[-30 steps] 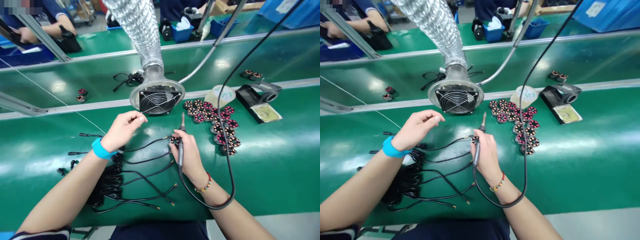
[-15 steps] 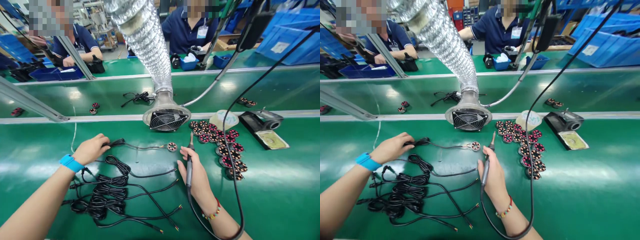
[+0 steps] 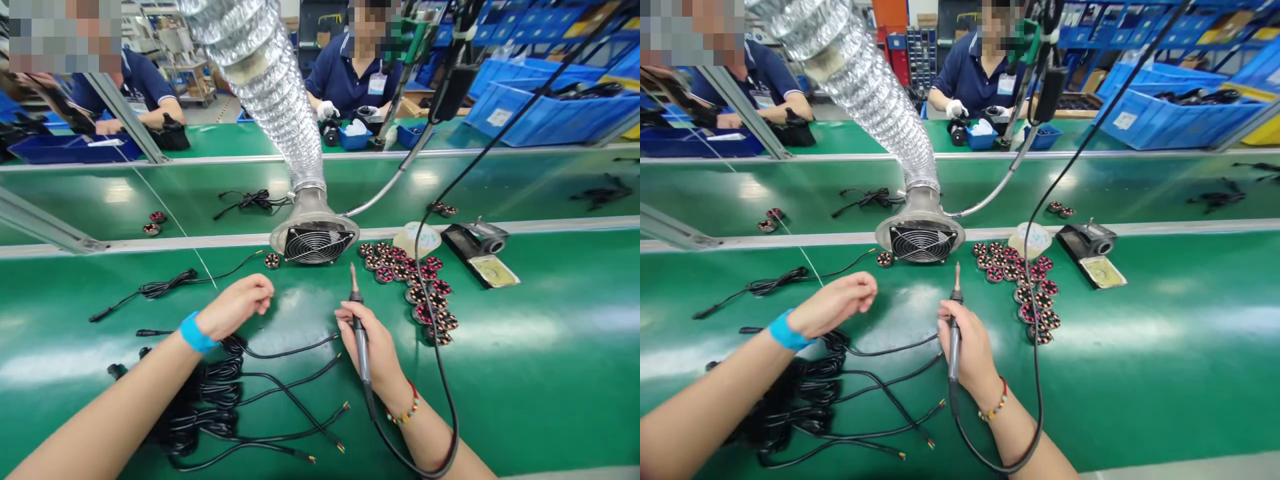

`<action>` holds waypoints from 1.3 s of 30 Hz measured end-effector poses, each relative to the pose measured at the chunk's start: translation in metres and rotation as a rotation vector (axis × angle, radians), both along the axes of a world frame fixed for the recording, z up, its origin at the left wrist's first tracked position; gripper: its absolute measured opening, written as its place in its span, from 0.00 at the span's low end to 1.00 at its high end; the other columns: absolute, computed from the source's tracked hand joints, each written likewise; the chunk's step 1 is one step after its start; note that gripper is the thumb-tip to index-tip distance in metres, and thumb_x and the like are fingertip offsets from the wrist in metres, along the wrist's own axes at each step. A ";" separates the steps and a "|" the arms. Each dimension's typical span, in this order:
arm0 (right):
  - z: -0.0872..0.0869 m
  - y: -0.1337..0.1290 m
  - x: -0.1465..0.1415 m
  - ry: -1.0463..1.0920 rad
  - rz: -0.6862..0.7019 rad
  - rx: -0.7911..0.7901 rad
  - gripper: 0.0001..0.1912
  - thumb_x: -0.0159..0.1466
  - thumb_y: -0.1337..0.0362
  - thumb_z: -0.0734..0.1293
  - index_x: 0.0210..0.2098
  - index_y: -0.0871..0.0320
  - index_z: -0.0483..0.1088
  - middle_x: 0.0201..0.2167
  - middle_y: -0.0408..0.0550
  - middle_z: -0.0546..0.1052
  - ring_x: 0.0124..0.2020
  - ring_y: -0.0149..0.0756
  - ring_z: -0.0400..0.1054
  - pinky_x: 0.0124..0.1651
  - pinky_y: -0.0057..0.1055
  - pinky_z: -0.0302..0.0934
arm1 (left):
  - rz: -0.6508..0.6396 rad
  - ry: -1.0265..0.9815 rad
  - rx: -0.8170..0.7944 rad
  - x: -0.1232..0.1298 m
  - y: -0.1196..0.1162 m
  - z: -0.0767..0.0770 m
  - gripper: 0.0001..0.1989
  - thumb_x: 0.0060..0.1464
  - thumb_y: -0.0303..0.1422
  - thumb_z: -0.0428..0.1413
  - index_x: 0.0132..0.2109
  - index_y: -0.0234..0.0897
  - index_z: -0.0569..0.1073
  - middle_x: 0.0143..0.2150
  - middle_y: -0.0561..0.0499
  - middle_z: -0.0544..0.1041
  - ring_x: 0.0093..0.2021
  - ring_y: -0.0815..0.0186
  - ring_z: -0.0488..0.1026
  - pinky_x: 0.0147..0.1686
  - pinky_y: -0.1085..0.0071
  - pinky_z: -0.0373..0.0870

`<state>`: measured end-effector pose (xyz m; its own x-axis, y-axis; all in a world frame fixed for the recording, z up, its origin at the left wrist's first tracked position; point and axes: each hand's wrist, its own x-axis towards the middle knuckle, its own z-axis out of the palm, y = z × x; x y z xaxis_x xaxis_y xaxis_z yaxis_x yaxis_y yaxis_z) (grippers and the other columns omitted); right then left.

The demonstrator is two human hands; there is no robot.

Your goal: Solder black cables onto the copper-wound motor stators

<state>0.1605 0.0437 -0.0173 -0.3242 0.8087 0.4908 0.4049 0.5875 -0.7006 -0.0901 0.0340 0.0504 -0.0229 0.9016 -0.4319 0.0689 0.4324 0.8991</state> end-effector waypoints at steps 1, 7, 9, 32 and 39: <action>0.000 -0.001 -0.001 0.021 0.025 -0.024 0.15 0.65 0.68 0.63 0.51 0.53 0.64 0.38 0.47 0.79 0.36 0.36 0.75 0.43 0.35 0.72 | -0.033 -0.026 -0.004 0.015 0.004 -0.004 0.11 0.40 0.36 0.55 0.32 0.35 0.65 0.23 0.57 0.64 0.23 0.72 0.62 0.26 0.74 0.58; 0.001 -0.007 -0.009 0.163 0.129 -0.183 0.20 0.64 0.70 0.64 0.54 0.53 0.61 0.40 0.47 0.76 0.34 0.32 0.74 0.41 0.32 0.71 | -0.195 -0.109 -0.002 0.071 0.012 -0.022 0.13 0.43 0.35 0.56 0.36 0.35 0.64 0.26 0.58 0.65 0.23 0.74 0.63 0.26 0.74 0.59; 0.001 -0.007 -0.011 0.177 0.117 -0.179 0.18 0.64 0.71 0.63 0.53 0.53 0.62 0.37 0.45 0.75 0.35 0.32 0.73 0.41 0.30 0.70 | -0.246 -0.113 0.019 0.076 0.009 -0.026 0.12 0.47 0.37 0.55 0.36 0.36 0.63 0.28 0.57 0.66 0.24 0.74 0.63 0.26 0.74 0.60; 0.013 0.056 0.042 -0.636 -0.168 0.113 0.14 0.63 0.73 0.59 0.48 0.62 0.66 0.38 0.56 0.75 0.39 0.47 0.68 0.42 0.41 0.65 | -0.485 0.362 0.179 0.056 0.003 -0.040 0.12 0.57 0.37 0.43 0.39 0.36 0.67 0.27 0.54 0.69 0.25 0.68 0.65 0.29 0.70 0.62; 0.013 0.026 0.034 -0.468 -0.092 0.152 0.12 0.64 0.71 0.59 0.47 0.57 0.63 0.32 0.47 0.74 0.35 0.41 0.69 0.40 0.38 0.66 | -0.349 0.170 0.095 0.058 0.005 -0.042 0.09 0.55 0.37 0.46 0.38 0.37 0.65 0.29 0.54 0.69 0.23 0.71 0.66 0.23 0.74 0.59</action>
<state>0.1950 0.0697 -0.0039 -0.4684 0.7750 0.4241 0.7103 0.6159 -0.3408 -0.0316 0.0386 0.0085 0.2277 0.9035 -0.3631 0.3485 0.2725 0.8968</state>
